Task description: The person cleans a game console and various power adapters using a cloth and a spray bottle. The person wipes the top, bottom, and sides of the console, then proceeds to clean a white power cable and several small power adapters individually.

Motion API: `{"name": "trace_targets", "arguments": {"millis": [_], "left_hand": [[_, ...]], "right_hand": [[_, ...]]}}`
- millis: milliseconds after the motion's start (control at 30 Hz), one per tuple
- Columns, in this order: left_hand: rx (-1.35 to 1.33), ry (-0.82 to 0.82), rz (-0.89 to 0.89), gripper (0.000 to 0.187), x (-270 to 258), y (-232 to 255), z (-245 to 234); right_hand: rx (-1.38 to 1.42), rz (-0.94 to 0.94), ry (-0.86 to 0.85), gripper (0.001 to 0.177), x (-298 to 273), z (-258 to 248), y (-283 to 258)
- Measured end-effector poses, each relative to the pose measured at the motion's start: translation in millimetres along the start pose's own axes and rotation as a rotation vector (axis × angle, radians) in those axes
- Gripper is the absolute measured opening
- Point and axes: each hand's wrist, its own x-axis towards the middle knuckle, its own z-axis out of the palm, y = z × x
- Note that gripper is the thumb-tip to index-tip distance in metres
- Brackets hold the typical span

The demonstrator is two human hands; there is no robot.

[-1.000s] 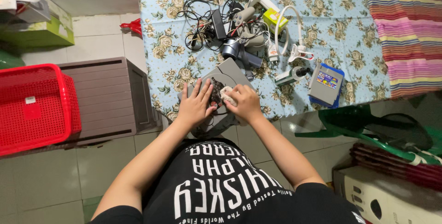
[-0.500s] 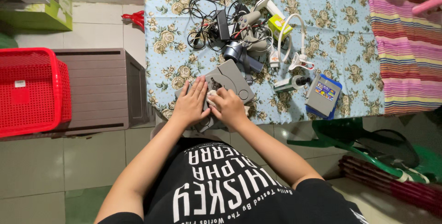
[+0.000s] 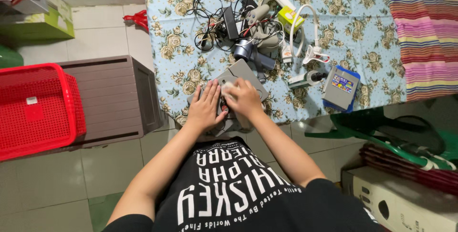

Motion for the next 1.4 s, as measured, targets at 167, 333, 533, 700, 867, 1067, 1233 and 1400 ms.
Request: {"name": "trace_targets", "arguments": {"millis": [167, 333, 533, 700, 867, 1067, 1233, 1400], "left_hand": [[0.033, -0.004, 0.037, 0.087, -2, 0, -4], [0.017, -0.011, 0.042, 0.083, 0, -3, -3], [0.008, 0.087, -0.015, 0.076, 8, 0, -9], [0.01, -0.104, -0.17, 0.083, 33, 4, -25], [-0.039, -0.156, -0.234, 0.085, 43, 3, -10], [-0.294, -0.175, -0.478, 0.105, 26, 3, 28], [-0.345, -0.193, -0.574, 0.115, 21, 6, 23], [-0.009, 0.254, -0.113, 0.088, 21, -3, 34]], "right_hand": [[-0.047, 0.028, 0.058, 0.02, -7, -2, -3], [-0.092, 0.134, 0.25, 0.018, 75, 21, 3], [-0.045, 0.105, 0.269, 0.021, 43, 8, 3], [-0.112, 0.22, 0.231, 0.023, -45, -17, -15], [-0.167, 0.27, 0.312, 0.021, -34, -15, 7], [0.051, 0.171, 0.286, 0.02, 15, -8, 36], [-0.054, 0.312, 0.135, 0.019, -37, -14, -13], [-0.145, 0.273, 0.168, 0.019, -70, -19, -32]]}}
